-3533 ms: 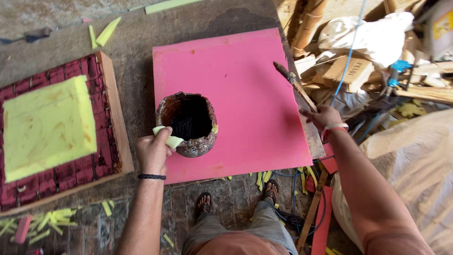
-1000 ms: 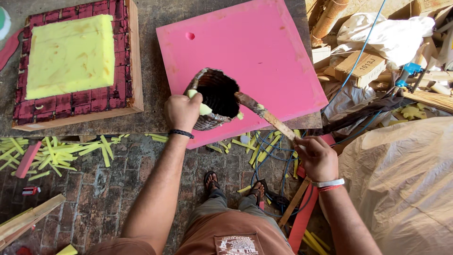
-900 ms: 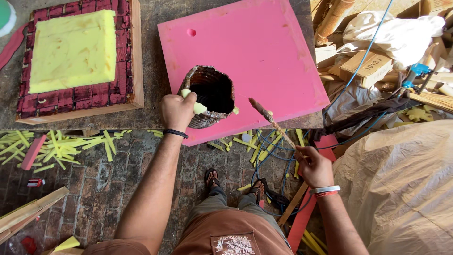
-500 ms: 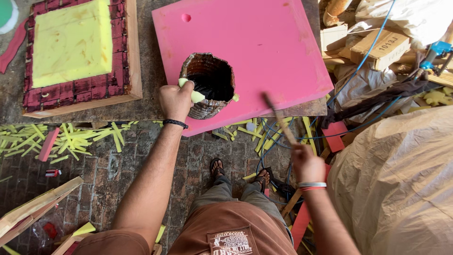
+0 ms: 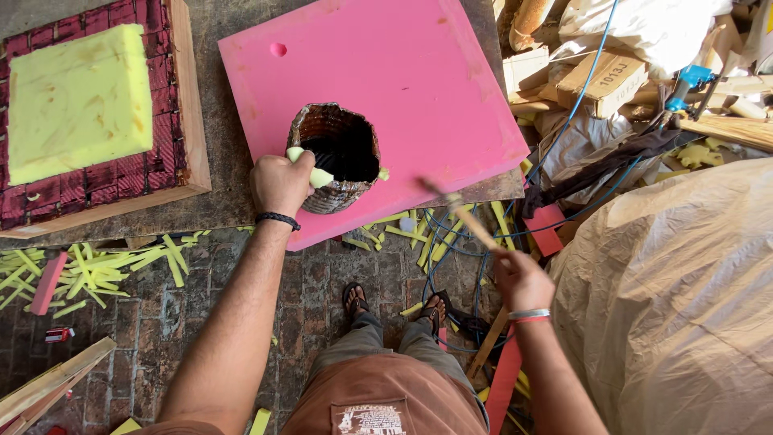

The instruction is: The person applies a dark adhesive from a small container onto yellow and pink foam sheets using a brush. They place the sheets onto woven frames, retrieve additional sheets from a pile, and continue applying adhesive to the edges of the foam on the frames.

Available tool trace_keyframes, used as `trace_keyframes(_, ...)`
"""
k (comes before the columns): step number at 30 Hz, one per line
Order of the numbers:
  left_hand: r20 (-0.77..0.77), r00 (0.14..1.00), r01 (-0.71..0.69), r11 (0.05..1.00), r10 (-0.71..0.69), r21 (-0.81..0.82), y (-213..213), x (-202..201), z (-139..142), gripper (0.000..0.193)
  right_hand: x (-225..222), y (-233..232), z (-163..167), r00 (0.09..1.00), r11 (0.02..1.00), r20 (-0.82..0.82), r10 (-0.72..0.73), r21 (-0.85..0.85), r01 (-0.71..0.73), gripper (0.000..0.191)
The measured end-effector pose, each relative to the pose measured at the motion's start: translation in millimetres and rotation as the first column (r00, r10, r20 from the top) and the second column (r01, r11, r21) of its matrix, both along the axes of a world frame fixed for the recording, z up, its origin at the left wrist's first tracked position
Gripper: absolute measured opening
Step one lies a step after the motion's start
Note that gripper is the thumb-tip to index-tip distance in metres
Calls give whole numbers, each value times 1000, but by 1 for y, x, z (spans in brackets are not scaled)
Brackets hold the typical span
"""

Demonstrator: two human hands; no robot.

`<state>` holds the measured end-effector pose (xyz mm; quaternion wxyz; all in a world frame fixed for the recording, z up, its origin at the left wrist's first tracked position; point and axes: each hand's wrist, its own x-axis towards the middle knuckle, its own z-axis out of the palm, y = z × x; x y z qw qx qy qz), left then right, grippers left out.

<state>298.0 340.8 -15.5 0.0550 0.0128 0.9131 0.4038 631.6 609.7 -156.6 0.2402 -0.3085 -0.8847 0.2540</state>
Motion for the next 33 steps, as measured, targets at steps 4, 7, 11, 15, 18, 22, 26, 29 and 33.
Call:
trace_keyframes(4, -4, 1000, -10, 999, 10, -52, 1, 2, 0, 38, 2, 24, -11, 945, 952, 121, -304, -9, 307, 16)
trace_keyframes(7, -6, 1000, -2, 999, 1, -41, -1, 2, -2, 40, 7, 31, -21, 986, 990, 85, -141, 35, 138, 15)
trace_keyframes(11, 19, 1000, -6, 998, 7, -66, 1, 1, -3, 36, 11, 46, -29, 956, 957, 131, -262, 164, 240, 24)
trace_keyframes(15, 37, 999, -22, 998, 24, -63, 4, 3, -2, 37, 9, 46, -30, 936, 950, 169, -310, 87, 299, 14)
trace_keyframes(18, 46, 998, -30, 997, 34, -72, 4, 3, -1, 37, 6, 36, -24, 979, 981, 114, -168, 113, 155, 12)
trace_keyframes(22, 36, 999, -15, 996, 19, -93, 0, 1, -2, 37, 2, 45, -12, 940, 972, 277, -197, 178, 151, 15)
trace_keyframes(26, 59, 998, -13, 998, 16, -65, -4, 7, -5, 38, 3, 82, -9, 935, 947, 201, -293, 197, 254, 14)
trace_keyframes(29, 68, 997, -25, 998, 29, -61, -6, 10, -3, 39, 5, 106, -16, 947, 955, 138, -290, 103, 277, 17)
trace_keyframes(33, 73, 997, -11, 998, 15, -55, -8, 10, -2, 38, 3, 78, -22, 937, 954, 181, -300, 64, 293, 15)
